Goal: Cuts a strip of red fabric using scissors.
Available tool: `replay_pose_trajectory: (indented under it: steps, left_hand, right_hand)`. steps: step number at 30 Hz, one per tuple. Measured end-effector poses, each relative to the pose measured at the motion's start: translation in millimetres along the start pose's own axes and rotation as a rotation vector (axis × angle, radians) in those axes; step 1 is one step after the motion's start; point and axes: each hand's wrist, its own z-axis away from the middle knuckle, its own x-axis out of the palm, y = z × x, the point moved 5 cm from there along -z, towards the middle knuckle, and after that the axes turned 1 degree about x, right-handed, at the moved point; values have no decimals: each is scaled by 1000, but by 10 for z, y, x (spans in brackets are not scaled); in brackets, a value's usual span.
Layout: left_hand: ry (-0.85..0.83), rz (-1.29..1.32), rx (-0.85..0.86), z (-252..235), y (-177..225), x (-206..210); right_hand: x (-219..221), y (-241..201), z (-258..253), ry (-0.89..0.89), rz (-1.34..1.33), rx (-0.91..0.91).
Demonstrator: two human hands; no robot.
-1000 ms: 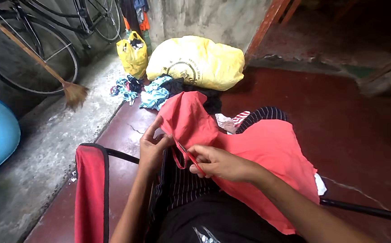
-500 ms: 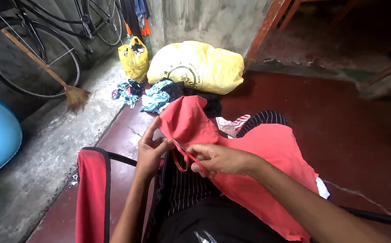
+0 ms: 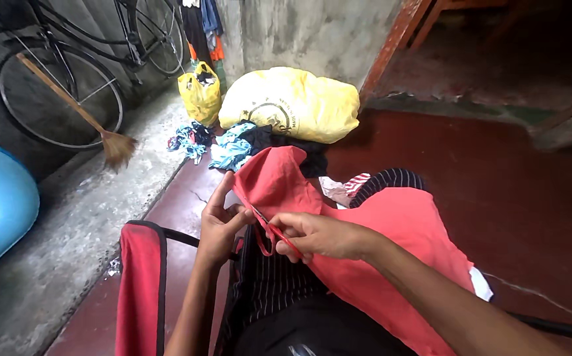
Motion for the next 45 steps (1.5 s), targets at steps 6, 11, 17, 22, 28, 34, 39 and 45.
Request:
replay_pose_trajectory:
  steps: [6, 11, 17, 22, 28, 34, 39, 45]
  left_hand:
    - [-9, 10, 11, -15, 36, 63]
    - [-18, 15, 19, -10, 28, 89]
    - [-30, -3, 22, 5, 31, 140]
    - [-93, -24, -7, 14, -19, 170]
    - [-28, -140, 6, -43, -12, 40]
    - [83, -123, 8, -64, 12, -30]
    - [148, -10, 0, -34, -51, -23]
    - [204, 40, -3, -10, -97, -13]
  right_hand:
    - [-17, -117, -27, 17, 36, 2]
    - [1, 5, -24, 56, -26, -12]
    - [-3, -102, -20, 51, -18, -34]
    - [-15, -40, -39, 155, -54, -88]
    - [4, 206, -35, 292, 193, -56]
    - [86, 261, -5, 387, 421, 55]
    - [121, 187, 23, 442, 541, 84]
    - [146, 177, -20, 429, 524, 70]
